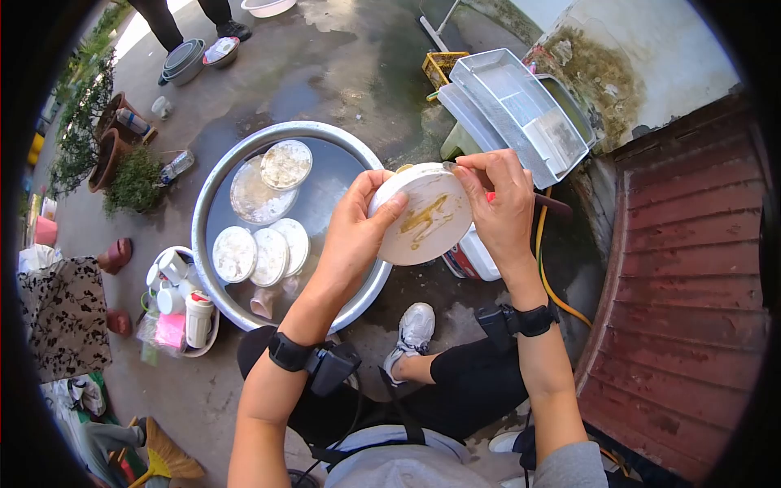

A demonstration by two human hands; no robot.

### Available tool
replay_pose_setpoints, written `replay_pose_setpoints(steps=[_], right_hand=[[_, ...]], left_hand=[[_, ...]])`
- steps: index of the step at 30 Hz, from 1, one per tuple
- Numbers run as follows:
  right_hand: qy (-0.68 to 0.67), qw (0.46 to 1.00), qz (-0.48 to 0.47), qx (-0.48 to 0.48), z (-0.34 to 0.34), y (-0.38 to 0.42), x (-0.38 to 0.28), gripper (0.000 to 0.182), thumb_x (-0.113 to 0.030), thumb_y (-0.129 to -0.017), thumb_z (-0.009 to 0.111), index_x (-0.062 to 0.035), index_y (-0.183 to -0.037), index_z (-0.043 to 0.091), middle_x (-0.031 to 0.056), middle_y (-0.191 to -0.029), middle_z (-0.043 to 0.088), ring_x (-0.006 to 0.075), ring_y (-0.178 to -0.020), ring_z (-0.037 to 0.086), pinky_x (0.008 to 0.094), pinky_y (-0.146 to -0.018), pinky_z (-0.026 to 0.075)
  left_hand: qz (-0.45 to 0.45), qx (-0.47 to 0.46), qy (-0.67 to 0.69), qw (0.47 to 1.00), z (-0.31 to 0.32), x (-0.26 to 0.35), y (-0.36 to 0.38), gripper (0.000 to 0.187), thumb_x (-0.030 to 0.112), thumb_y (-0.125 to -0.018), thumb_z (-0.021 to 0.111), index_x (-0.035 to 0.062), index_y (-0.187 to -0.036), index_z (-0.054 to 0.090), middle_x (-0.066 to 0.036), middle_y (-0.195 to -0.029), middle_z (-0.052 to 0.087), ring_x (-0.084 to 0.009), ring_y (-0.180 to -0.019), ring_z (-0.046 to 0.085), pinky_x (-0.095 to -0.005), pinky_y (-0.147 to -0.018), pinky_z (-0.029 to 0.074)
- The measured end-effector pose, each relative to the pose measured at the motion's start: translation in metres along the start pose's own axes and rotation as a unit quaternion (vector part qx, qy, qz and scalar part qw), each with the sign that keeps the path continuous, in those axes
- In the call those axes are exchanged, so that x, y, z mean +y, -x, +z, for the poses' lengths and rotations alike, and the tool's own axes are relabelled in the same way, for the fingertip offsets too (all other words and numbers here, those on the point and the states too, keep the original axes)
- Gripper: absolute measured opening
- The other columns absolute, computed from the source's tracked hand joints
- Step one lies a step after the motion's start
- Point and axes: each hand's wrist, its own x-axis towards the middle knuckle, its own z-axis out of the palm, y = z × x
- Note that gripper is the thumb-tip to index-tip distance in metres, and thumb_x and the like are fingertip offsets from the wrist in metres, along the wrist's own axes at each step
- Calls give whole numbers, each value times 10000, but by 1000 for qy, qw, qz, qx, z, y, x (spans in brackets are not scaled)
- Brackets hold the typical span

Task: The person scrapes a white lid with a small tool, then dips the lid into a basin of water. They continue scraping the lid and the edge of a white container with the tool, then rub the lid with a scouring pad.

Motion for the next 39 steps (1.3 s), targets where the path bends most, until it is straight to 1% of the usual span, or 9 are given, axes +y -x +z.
replay_pose_setpoints(steps=[2,8,12,14,20,25,33,35,39], right_hand=[[-4,1000,-14,-2,-4,-1,3,104,-154,-873,764,-143,-960,707,-1,-900,630,207,-852,621,364,-737,381],[0,998,-58,-27,-9,-5,8,150,-121,-828,786,-150,-957,715,-4,-913,618,197,-868,609,357,-759,363],[-11,996,-80,-23,-7,-5,1,150,-112,-814,793,-153,-938,719,-13,-904,614,190,-858,603,356,-753,361],[-15,996,-84,-21,-7,-6,-1,144,-112,-814,793,-154,-931,720,-16,-901,614,187,-856,603,355,-749,360],[15,996,-87,-21,-9,-6,7,137,-114,-811,793,-158,-917,717,-24,-889,611,180,-854,603,360,-733,362],[-23,994,-100,-23,-2,-5,-8,131,-120,-809,791,-159,-909,716,-21,-888,612,185,-860,608,364,-736,370],[5,996,-89,-15,-6,-5,2,123,-126,-813,788,-152,-898,704,-17,-878,611,191,-873,613,367,-744,380],[-18,994,-105,-17,-2,-5,-4,130,-124,-802,799,-155,-893,710,-21,-880,615,191,-868,610,364,-743,379],[-28,993,-111,-23,-2,-6,-2,133,-125,-800,801,-156,-894,712,-22,-887,621,192,-864,608,365,-738,377]], left_hand=[[-9,-6,16,1000,0,6,0,305,188,-1008,662,54,-1271,587,-23,-1182,659,-101,-1131,590,-273,-1006,438],[-7,3,-16,1000,-1,17,3,349,186,-1005,660,41,-1315,591,-46,-1235,657,-119,-1173,589,-285,-1046,430],[-5,-13,-22,1000,-2,15,3,366,185,-1007,657,31,-1331,589,-52,-1243,658,-128,-1168,598,-288,-1039,445],[14,-28,-53,998,-3,10,2,376,183,-1006,656,26,-1341,585,-57,-1245,660,-131,-1165,605,-290,-1031,458],[13,0,-38,999,-2,14,3,381,181,-1002,663,24,-1341,589,-63,-1242,662,-131,-1172,603,-290,-1029,462],[8,-20,-57,998,-1,6,2,382,181,-999,666,22,-1339,594,-65,-1242,665,-137,-1170,607,-293,-1030,465],[8,-2,-29,1000,0,12,3,386,175,-996,670,16,-1339,593,-69,-1240,664,-137,-1159,612,-293,-1025,471],[20,-19,-53,998,0,8,3,387,173,-998,666,17,-1344,591,-70,-1242,663,-137,-1158,613,-296,-1023,473],[15,-18,-65,998,1,7,2,382,167,-999,664,16,-1343,593,-71,-1242,663,-137,-1156,614,-295,-1019,477]])
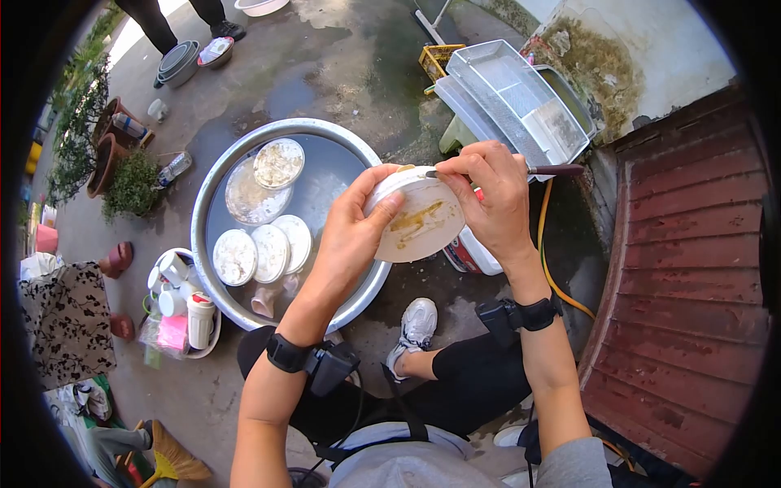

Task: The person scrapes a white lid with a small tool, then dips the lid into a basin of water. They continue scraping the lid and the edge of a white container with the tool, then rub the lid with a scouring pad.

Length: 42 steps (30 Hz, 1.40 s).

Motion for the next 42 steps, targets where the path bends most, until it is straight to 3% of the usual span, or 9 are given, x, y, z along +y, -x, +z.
replay_pose_setpoints(steps=[20,24,27,29,36,39,41,42], right_hand=[[11,1000,-4,-4,2,1,-1,122,-155,-818,787,-155,-908,704,-15,-892,621,191,-855,614,361,-716,374],[2,1000,-19,-16,14,1,-6,122,-161,-831,776,-157,-923,697,-15,-891,616,193,-861,616,362,-715,380],[13,1000,5,-16,8,4,3,144,-188,-871,759,-144,-998,710,18,-914,613,226,-873,622,381,-718,431],[-57,984,171,-10,4,9,8,239,-252,-892,767,-115,-1082,718,46,-935,607,233,-849,624,383,-722,492],[-129,974,183,-48,5,16,23,373,-320,-847,827,-75,-1108,722,43,-957,597,183,-791,614,333,-722,525],[-151,971,175,-63,1,14,24,376,-296,-821,849,-74,-1099,728,51,-974,598,184,-796,625,327,-711,529],[-137,981,121,-71,1,15,24,390,-281,-795,868,-75,-1095,730,55,-999,595,192,-799,632,330,-702,533],[-138,980,121,-72,0,14,21,390,-281,-795,868,-75,-1095,730,55,-999,595,192,-799,632,330,-702,533]], left_hand=[[7,15,-1,1000,2,-4,-1,327,99,-1001,632,6,-1313,604,-82,-1195,688,-135,-1105,641,-294,-959,510],[-8,-14,-15,1000,2,-9,-3,366,141,-1000,656,23,-1342,597,-64,-1241,663,-133,-1163,606,-285,-1017,467],[-43,10,14,999,1,-1,-4,374,158,-1006,649,28,-1351,590,-64,-1263,658,-135,-1187,593,-293,-1042,443],[-34,31,64,997,-1,1,-5,383,174,-1001,652,49,-1357,583,-58,-1268,658,-140,-1197,585,-307,-1071,406],[-2,13,133,991,-5,-1,-7,409,181,-963,695,84,-1342,575,-38,-1239,662,-141,-1182,587,-321,-1093,364],[-10,-23,28,999,-15,5,-7,422,217,-943,732,82,-1316,591,-28,-1192,674,-144,-1164,601,-327,-1065,401],[27,-54,-109,992,-16,11,-7,361,207,-903,776,52,-1207,658,-45,-1110,691,-128,-1024,647,-296,-925,487],[27,-54,-109,992,-16,7,-8,361,207,-903,776,52,-1207,658,-45,-1110,691,-128,-1024,647,-296,-925,487]])
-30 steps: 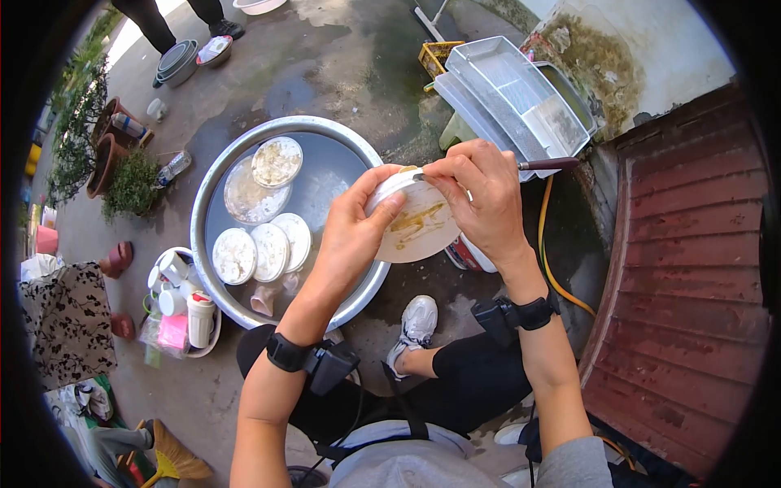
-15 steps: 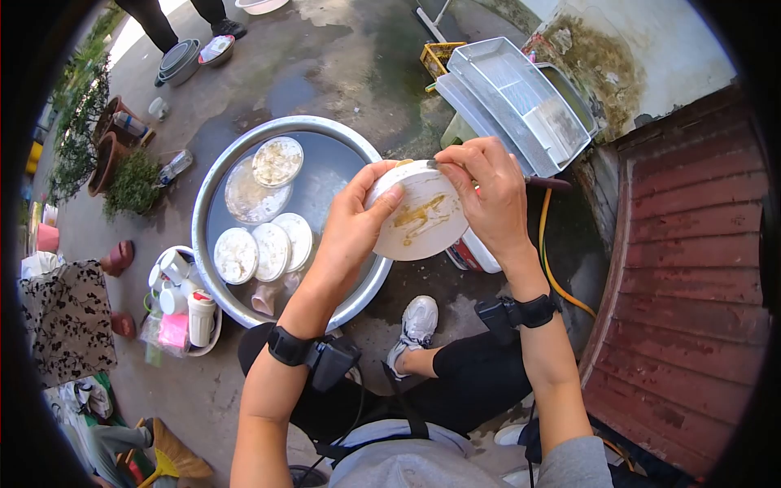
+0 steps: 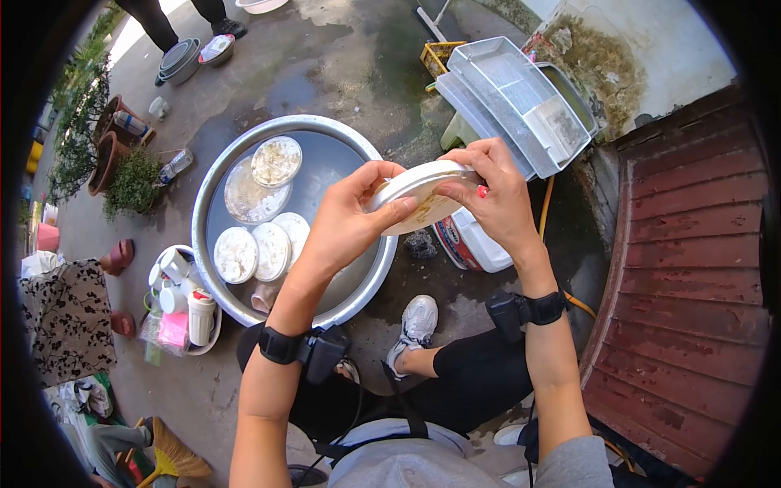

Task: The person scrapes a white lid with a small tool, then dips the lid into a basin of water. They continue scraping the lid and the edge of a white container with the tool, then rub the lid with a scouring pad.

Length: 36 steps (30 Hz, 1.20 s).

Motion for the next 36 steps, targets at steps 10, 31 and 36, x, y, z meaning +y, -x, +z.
replay_pose_setpoints(steps=[10,31,36], right_hand=[[142,989,40,20,-6,-4,-22,263,-324,-957,684,-119,-1122,693,54,-966,595,279,-825,611,432,-735,479],[140,989,10,52,7,-3,-35,108,-242,-895,754,-163,-963,727,13,-860,587,223,-768,627,388,-683,462],[200,978,-14,56,10,-2,-38,146,-210,-894,763,-128,-1015,753,43,-885,635,231,-716,663,357,-623,507]], left_hand=[[88,111,-151,978,11,-5,1,261,177,-881,770,13,-1078,716,-95,-981,683,-224,-882,676,-331,-787,506],[183,191,-278,924,28,-5,8,197,140,-910,738,37,-1074,703,-88,-884,625,-267,-828,607,-363,-772,448],[184,204,-289,917,30,-3,9,188,142,-907,739,44,-1065,709,-85,-886,630,-277,-837,607,-371,-809,432]])
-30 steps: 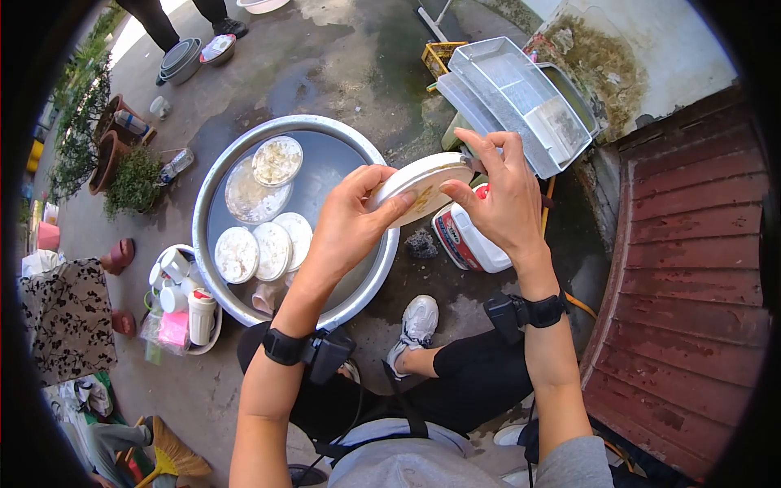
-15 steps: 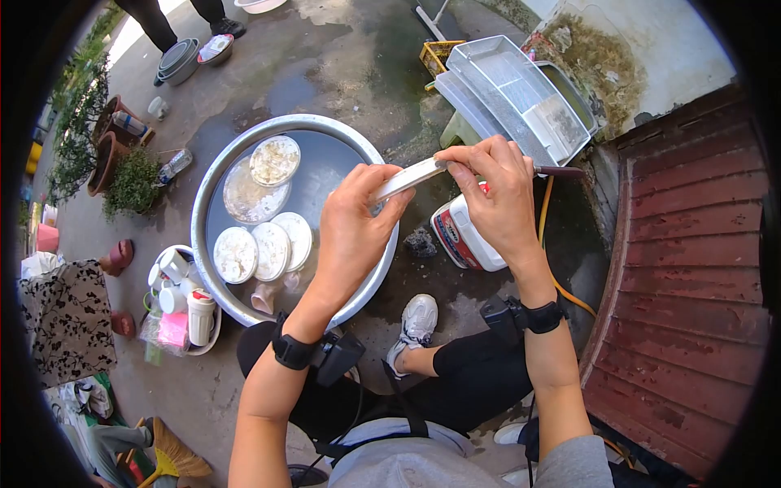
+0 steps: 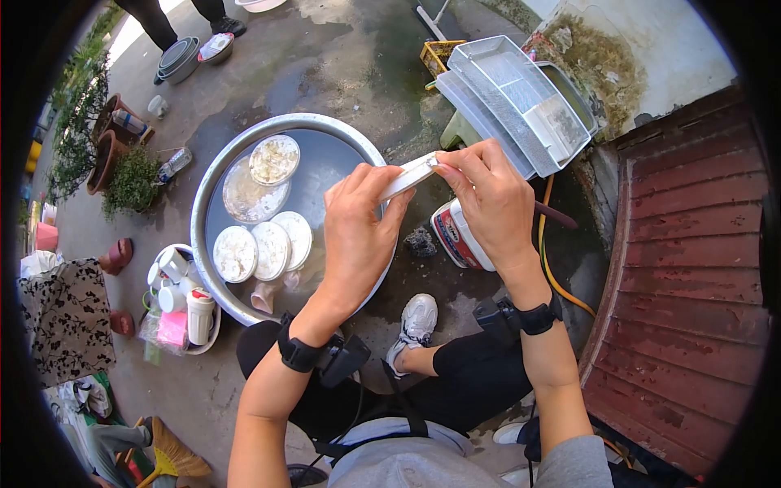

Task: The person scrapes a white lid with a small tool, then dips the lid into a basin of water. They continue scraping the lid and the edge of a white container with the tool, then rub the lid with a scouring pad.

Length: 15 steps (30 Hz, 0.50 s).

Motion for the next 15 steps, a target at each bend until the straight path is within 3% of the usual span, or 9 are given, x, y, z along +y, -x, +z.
replay_pose_setpoints(steps=[2,6,8,15], right_hand=[[-5,1000,2,13,4,1,2,117,-259,-905,751,-157,-953,722,13,-851,593,207,-707,661,356,-576,512],[-25,999,33,8,7,3,-5,112,-259,-915,742,-160,-966,729,12,-842,598,210,-686,658,358,-569,506],[-63,998,24,12,8,4,-7,115,-265,-933,725,-162,-983,737,14,-842,607,217,-671,656,360,-563,501],[-79,994,69,11,12,5,-4,143,-288,-951,709,-152,-988,735,25,-859,621,230,-662,649,369,-571,501]], left_hand=[[-5,6,-5,1000,2,0,2,186,133,-903,741,43,-1063,712,-82,-888,634,-271,-830,606,-369,-806,425],[0,18,-15,1000,3,1,3,184,125,-899,743,40,-1059,713,-79,-887,637,-268,-830,607,-367,-801,421],[-22,17,-4,1000,4,0,3,186,121,-868,742,51,-1034,696,-81,-908,639,-289,-918,626,-393,-861,402],[-2,17,-15,1000,8,3,7,183,112,-868,741,56,-1036,696,-72,-924,642,-286,-914,624,-394,-859,398]])
